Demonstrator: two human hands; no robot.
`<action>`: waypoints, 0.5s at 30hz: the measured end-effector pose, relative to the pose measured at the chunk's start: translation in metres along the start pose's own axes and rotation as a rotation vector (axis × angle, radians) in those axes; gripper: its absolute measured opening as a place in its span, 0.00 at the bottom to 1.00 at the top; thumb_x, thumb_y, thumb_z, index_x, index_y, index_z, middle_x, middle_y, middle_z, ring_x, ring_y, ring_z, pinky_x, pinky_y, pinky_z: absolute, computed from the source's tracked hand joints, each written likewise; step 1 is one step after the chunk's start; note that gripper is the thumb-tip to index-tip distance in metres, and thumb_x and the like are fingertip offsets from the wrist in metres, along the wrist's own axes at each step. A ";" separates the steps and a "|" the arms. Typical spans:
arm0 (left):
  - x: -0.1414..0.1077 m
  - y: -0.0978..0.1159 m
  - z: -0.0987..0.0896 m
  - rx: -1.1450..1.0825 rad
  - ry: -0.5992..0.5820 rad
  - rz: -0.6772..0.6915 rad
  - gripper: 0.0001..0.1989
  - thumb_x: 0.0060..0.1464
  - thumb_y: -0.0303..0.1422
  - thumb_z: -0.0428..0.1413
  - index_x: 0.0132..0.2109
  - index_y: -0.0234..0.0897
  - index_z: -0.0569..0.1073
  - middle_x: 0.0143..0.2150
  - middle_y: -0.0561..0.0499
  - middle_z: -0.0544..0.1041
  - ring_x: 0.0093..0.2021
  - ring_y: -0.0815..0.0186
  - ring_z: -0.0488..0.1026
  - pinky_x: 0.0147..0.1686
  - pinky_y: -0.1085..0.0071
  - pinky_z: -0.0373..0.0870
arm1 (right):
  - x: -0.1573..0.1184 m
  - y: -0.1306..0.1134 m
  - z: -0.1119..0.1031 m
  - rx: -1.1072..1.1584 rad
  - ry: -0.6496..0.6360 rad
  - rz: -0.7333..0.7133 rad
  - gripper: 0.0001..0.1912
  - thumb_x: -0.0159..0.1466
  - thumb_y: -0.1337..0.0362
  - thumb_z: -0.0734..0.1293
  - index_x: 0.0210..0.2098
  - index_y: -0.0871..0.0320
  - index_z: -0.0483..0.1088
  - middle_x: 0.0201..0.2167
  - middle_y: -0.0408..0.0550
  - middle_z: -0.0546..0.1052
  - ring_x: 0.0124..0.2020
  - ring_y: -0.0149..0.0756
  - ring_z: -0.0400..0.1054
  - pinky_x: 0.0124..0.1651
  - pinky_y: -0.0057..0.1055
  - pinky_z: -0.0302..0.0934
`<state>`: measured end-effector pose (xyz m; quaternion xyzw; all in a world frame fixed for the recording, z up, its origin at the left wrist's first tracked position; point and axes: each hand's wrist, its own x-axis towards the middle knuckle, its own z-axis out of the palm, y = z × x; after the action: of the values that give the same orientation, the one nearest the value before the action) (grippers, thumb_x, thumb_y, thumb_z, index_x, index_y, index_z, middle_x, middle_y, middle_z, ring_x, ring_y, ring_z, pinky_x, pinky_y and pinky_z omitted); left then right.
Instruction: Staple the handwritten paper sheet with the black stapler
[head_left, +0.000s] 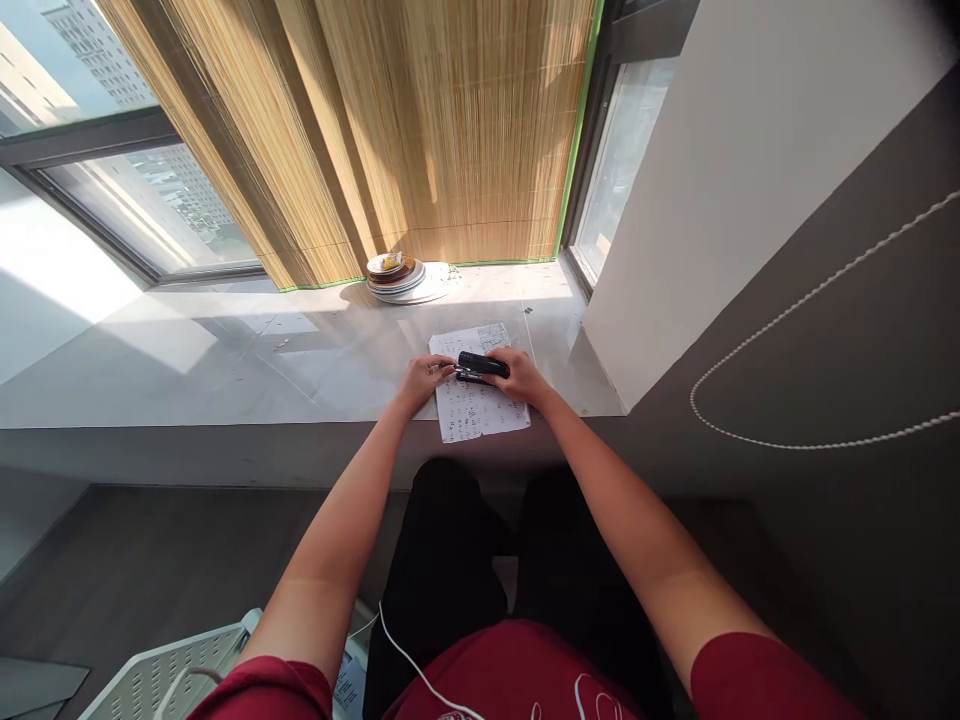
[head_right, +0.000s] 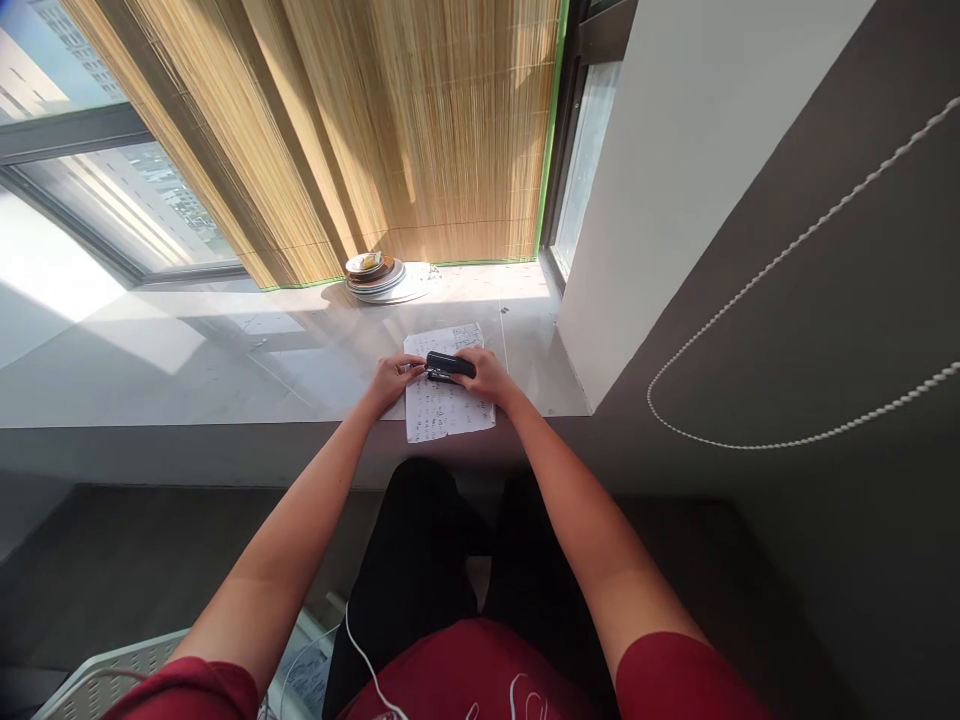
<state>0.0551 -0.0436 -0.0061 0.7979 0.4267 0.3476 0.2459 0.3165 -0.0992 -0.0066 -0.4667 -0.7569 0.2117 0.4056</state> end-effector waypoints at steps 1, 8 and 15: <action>0.000 0.000 0.000 -0.003 0.001 0.007 0.11 0.60 0.37 0.63 0.45 0.39 0.86 0.43 0.45 0.86 0.43 0.56 0.80 0.46 0.61 0.74 | 0.000 0.000 0.000 0.000 0.000 -0.002 0.13 0.63 0.59 0.73 0.47 0.54 0.79 0.40 0.49 0.80 0.43 0.44 0.72 0.48 0.37 0.65; -0.003 -0.001 -0.001 -0.063 0.012 0.027 0.10 0.59 0.38 0.63 0.45 0.40 0.83 0.44 0.48 0.86 0.45 0.58 0.80 0.42 0.65 0.74 | 0.002 0.005 0.000 0.053 0.035 0.051 0.14 0.62 0.59 0.74 0.47 0.53 0.80 0.42 0.48 0.82 0.44 0.44 0.75 0.49 0.39 0.67; -0.006 0.004 -0.001 -0.111 0.005 0.040 0.09 0.59 0.36 0.61 0.42 0.39 0.85 0.44 0.45 0.86 0.46 0.55 0.82 0.49 0.58 0.78 | 0.001 0.012 -0.007 0.352 0.219 0.154 0.16 0.58 0.60 0.76 0.45 0.54 0.82 0.43 0.47 0.84 0.46 0.45 0.78 0.53 0.41 0.70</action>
<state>0.0540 -0.0509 -0.0053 0.7904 0.3915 0.3777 0.2817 0.3286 -0.0931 -0.0104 -0.4653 -0.6216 0.3191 0.5434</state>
